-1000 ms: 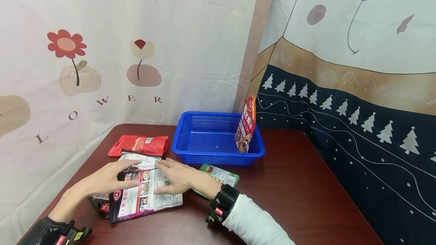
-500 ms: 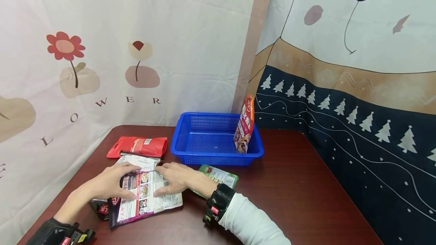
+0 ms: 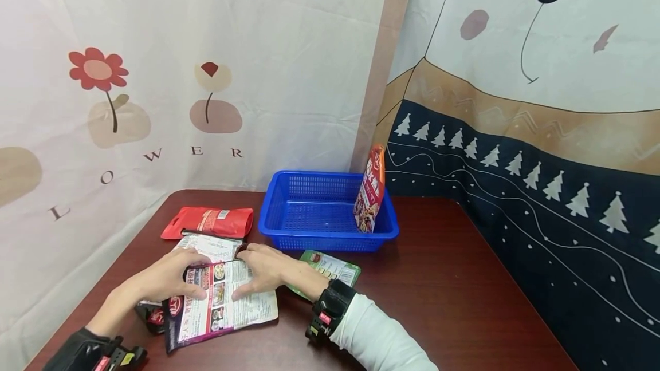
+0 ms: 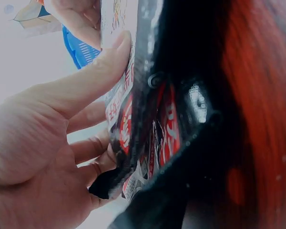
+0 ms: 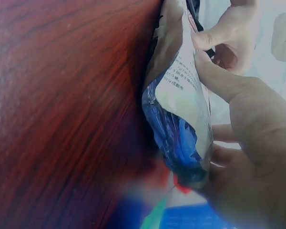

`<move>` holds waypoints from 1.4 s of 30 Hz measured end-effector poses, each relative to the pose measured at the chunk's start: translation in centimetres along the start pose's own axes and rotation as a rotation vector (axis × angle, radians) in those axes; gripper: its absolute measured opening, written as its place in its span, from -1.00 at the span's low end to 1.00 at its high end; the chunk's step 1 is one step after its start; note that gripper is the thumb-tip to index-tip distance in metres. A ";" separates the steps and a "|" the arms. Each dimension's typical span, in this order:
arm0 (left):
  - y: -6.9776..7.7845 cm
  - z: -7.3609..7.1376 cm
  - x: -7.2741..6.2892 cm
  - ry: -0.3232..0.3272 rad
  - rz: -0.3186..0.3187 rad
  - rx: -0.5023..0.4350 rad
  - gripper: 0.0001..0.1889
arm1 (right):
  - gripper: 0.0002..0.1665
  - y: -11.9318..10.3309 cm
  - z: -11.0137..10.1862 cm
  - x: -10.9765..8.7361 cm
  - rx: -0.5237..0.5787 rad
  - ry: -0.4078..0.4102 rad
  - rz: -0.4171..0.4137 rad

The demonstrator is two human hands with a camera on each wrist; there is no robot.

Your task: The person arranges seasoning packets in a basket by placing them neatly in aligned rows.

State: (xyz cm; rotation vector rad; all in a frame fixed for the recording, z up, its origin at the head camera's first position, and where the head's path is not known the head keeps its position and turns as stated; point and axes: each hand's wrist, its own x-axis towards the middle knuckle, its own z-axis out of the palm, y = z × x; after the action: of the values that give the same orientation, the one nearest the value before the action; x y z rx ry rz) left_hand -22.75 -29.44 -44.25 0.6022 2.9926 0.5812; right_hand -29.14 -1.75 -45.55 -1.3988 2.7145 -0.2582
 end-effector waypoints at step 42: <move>8.2 -4.3 1.8 0.297 0.232 0.136 -0.78 | -0.88 0.2 -4.4 -6.0 0.391 0.308 -0.021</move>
State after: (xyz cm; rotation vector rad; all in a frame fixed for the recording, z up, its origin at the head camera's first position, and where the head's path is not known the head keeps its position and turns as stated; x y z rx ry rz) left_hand -21.90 -23.27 -37.21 0.9634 3.2847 0.5225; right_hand -26.40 3.74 -41.34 -1.3627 2.6647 -1.0213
